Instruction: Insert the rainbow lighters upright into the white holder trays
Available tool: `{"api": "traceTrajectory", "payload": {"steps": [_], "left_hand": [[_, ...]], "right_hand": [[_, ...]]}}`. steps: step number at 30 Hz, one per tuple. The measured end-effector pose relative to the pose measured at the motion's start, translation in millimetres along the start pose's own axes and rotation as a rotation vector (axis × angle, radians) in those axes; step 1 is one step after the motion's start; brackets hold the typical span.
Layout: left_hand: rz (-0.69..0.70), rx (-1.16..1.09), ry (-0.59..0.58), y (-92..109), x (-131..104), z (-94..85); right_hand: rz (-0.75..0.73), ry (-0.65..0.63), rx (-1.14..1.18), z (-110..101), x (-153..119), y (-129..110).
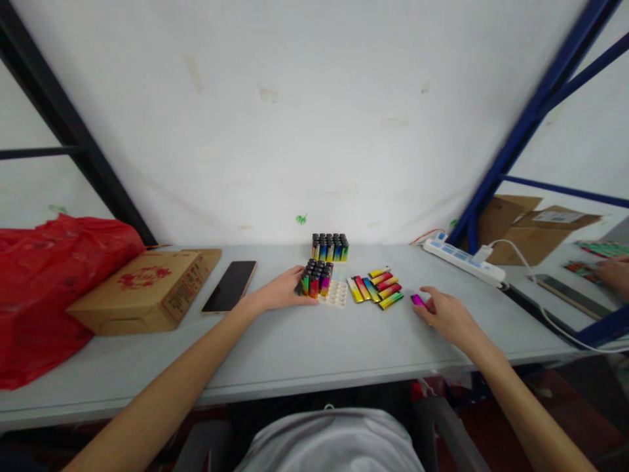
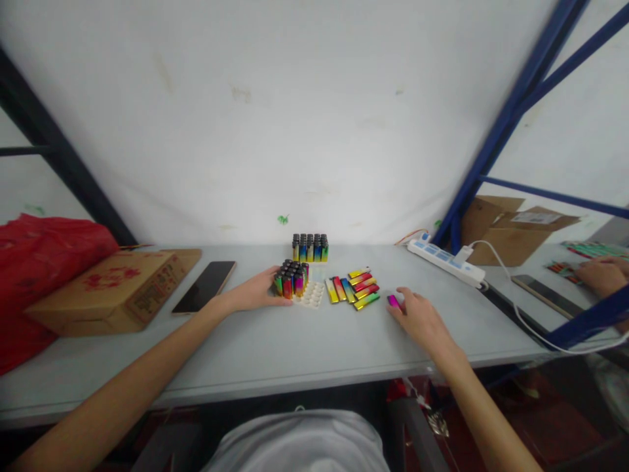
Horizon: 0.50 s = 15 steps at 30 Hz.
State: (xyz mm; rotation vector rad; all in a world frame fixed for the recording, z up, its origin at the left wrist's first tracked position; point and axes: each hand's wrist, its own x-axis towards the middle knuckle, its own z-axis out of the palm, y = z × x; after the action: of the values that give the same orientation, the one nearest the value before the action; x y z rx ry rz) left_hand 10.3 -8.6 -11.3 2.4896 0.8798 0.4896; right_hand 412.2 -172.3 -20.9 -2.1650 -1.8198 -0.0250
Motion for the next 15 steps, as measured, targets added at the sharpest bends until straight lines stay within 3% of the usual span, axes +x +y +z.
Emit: {"api": "traceTrajectory", "payload": {"steps": [3, 6, 11, 15], "left_hand": [[-0.001, 0.018, -0.011, 1.8, -0.3, -0.7], [0.003, 0.028, -0.008, 2.7, -0.5, -1.4], [0.03, 0.054, 0.053, 1.5, -0.7, -1.0], [0.041, 0.056, 0.108, 2.1, 0.2, 1.5]], "right_hand": [[-0.026, 0.033, 0.099, -3.4, 14.6, -2.1], [-0.084, 0.048, 0.377, -11.8, 34.2, -21.0], [-0.178, -0.04, 0.867, -11.4, 72.2, -86.6], [-0.256, -0.055, 0.948, 3.2, 100.6, -138.8]]}}
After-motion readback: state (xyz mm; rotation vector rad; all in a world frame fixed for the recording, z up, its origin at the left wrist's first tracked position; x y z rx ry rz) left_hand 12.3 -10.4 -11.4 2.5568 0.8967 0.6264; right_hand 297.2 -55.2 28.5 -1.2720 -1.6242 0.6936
